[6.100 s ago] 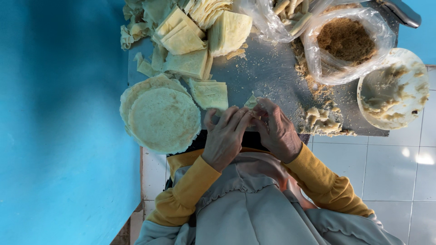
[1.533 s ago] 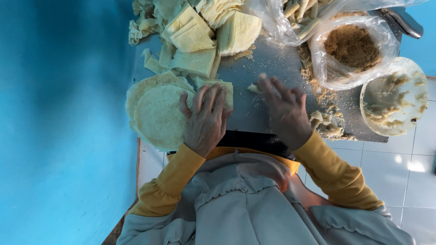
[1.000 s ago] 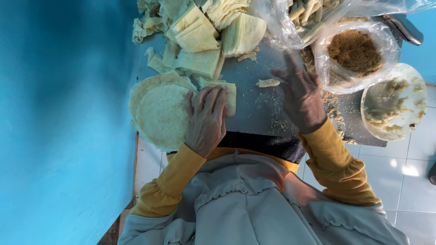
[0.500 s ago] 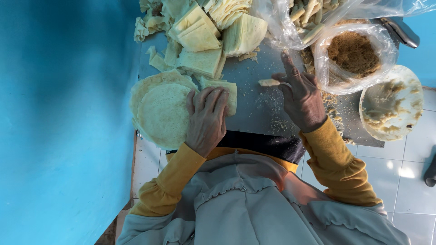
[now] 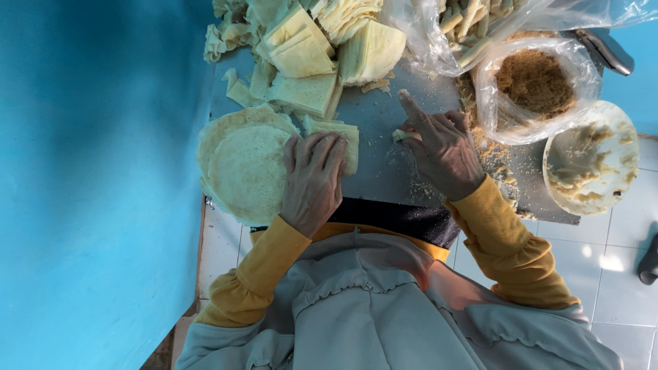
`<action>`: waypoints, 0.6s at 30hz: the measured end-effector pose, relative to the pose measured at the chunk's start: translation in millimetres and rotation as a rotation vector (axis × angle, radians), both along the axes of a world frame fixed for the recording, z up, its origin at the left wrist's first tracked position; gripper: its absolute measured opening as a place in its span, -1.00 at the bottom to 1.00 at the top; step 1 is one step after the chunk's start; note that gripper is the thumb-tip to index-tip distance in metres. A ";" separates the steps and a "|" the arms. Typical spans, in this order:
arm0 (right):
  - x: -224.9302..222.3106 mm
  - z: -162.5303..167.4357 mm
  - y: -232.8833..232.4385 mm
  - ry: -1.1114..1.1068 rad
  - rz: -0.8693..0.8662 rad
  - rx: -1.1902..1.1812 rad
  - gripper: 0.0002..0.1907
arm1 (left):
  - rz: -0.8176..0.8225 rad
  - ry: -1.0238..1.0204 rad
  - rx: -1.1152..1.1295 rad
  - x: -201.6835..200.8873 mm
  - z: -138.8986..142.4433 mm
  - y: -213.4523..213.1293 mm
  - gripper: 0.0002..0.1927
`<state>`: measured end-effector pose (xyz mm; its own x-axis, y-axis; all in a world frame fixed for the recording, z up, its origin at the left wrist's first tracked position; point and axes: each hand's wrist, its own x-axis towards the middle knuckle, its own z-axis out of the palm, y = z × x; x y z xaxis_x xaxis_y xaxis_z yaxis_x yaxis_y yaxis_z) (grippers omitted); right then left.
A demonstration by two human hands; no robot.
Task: The person takes pieces of dough from a pile on the table, pinches and rolls them between the palms into stick shapes, occasionally dips a stick into a bag of brown powder, and places the finished sticks into a plastic bag with other completed sticks.
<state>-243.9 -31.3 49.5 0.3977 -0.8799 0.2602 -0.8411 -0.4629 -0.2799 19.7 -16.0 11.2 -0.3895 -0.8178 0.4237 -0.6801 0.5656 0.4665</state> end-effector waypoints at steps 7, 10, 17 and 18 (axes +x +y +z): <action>-30.3 51.9 -43.2 0.282 -0.151 -0.489 -0.20 | -0.012 0.039 0.024 1.2 1.6 -3.0 -0.59; -26.2 89.7 -51.9 0.424 -0.226 -0.721 -0.27 | -0.010 0.039 0.017 2.4 2.3 -3.5 -0.58; 93.2 1.7 16.9 -0.320 0.133 -0.043 -0.27 | -0.014 0.226 0.097 10.2 -0.3 -3.6 -0.44; 100.5 -10.3 22.9 -0.440 0.096 0.037 -0.13 | -0.008 0.267 0.106 10.9 -0.6 -3.9 -0.45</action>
